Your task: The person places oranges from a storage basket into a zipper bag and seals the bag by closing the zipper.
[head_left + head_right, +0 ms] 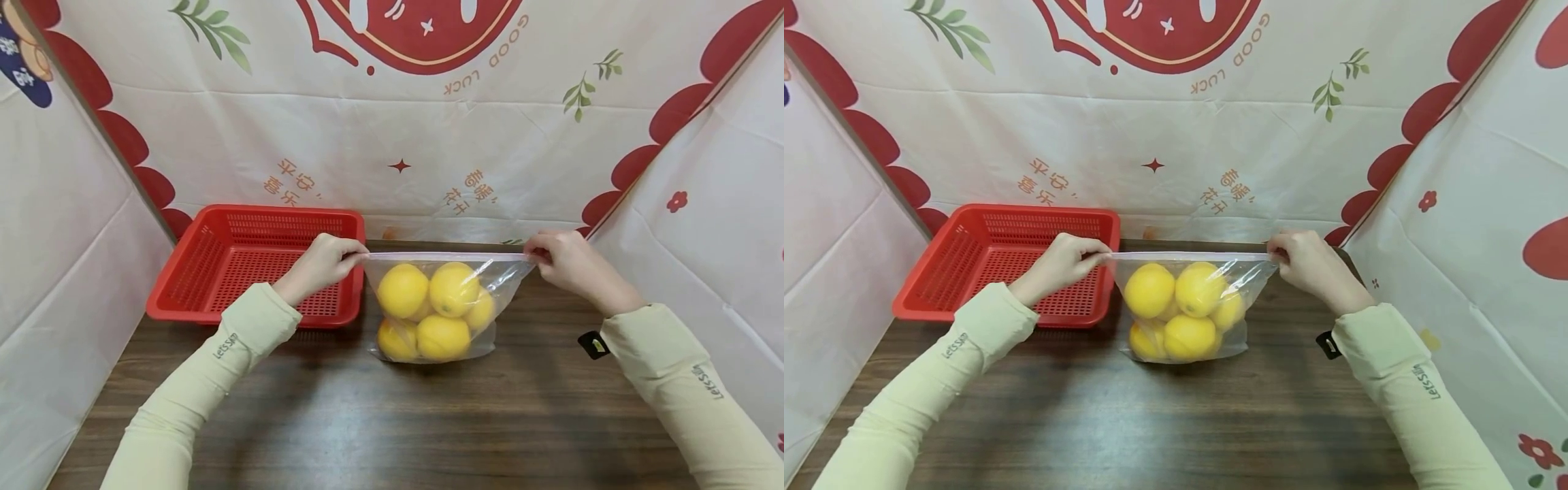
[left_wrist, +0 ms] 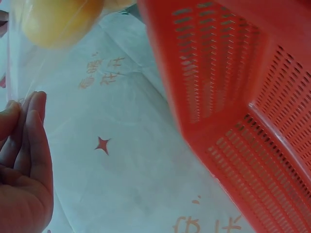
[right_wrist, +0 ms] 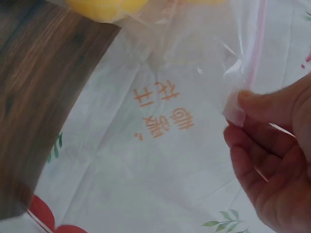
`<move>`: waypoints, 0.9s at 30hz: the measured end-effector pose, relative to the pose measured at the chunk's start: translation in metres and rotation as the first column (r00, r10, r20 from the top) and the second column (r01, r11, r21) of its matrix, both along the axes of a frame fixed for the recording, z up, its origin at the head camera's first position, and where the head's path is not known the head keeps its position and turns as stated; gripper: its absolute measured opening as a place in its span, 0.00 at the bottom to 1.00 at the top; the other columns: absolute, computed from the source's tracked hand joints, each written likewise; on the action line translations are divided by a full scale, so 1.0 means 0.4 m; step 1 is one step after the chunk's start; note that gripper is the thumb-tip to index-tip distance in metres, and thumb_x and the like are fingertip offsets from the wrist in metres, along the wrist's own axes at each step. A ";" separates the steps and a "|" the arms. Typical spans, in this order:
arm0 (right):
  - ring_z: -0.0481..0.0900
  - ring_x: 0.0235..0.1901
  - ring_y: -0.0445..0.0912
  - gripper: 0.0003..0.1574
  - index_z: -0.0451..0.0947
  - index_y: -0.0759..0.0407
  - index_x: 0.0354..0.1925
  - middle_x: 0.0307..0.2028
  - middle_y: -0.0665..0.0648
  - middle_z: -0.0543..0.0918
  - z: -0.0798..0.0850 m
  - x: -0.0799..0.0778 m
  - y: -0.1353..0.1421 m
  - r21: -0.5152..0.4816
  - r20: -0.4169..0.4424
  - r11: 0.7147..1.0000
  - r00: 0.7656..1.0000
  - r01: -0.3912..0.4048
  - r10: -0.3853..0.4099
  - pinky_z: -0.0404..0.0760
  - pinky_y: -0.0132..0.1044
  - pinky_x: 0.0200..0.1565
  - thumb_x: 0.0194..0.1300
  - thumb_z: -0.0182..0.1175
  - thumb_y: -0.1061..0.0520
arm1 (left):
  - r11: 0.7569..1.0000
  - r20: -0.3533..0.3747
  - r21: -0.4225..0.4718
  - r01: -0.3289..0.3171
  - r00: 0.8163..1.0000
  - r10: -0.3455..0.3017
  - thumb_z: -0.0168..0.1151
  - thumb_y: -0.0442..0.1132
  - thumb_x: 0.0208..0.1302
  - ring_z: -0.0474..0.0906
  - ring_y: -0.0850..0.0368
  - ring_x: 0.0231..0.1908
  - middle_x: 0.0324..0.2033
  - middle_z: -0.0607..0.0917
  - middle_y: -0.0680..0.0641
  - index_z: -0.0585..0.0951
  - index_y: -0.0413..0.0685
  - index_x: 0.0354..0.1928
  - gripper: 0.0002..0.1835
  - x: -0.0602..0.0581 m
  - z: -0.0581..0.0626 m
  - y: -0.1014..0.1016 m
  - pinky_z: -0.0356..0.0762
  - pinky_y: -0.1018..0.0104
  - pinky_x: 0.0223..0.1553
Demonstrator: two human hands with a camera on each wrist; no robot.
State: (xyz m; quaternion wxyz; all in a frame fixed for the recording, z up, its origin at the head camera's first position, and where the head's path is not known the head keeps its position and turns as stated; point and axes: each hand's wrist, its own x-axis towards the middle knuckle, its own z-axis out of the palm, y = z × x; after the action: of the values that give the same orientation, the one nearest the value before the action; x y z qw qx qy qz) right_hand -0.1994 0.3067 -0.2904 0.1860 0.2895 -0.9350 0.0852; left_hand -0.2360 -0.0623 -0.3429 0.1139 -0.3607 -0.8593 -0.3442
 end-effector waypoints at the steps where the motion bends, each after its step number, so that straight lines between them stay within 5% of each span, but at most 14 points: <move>1: 0.69 0.21 0.43 0.10 0.77 0.61 0.23 0.20 0.52 0.76 -0.002 0.001 0.005 -0.003 -0.006 1.000 1.000 -0.003 0.003 0.69 0.38 0.24 0.42 0.59 0.73 | 1.000 -0.001 0.001 0.002 1.000 -0.002 0.61 0.34 0.57 0.73 0.62 0.20 0.26 0.84 0.46 0.84 0.39 0.32 0.05 -0.001 0.001 0.003 0.73 0.69 0.26; 20: 0.69 0.22 0.46 0.08 0.74 0.63 0.24 0.21 0.55 0.75 -0.021 0.023 0.018 -0.042 -0.049 0.999 0.999 -0.006 0.004 0.70 0.41 0.25 0.44 0.61 0.72 | 0.999 0.038 -0.003 -0.040 0.998 0.040 0.60 0.35 0.59 0.68 0.61 0.18 0.25 0.83 0.48 0.84 0.40 0.32 0.07 -0.019 0.000 0.014 0.69 0.69 0.23; 27: 0.66 0.20 0.39 0.10 0.74 0.58 0.24 0.19 0.49 0.73 -0.008 0.046 0.021 -0.045 0.053 0.999 0.999 -0.001 0.003 0.68 0.35 0.23 0.45 0.62 0.70 | 0.996 0.055 0.009 -0.094 0.994 0.093 0.59 0.37 0.60 0.69 0.60 0.21 0.26 0.83 0.48 0.84 0.42 0.34 0.07 -0.042 0.002 0.031 0.68 0.68 0.25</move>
State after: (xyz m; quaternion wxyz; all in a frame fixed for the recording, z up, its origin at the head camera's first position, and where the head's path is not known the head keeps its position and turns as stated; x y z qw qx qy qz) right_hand -0.1810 0.3152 -0.2936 0.1676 0.2839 -0.9372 0.1139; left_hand -0.2529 -0.0499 -0.3422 0.1085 -0.3100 -0.8760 -0.3531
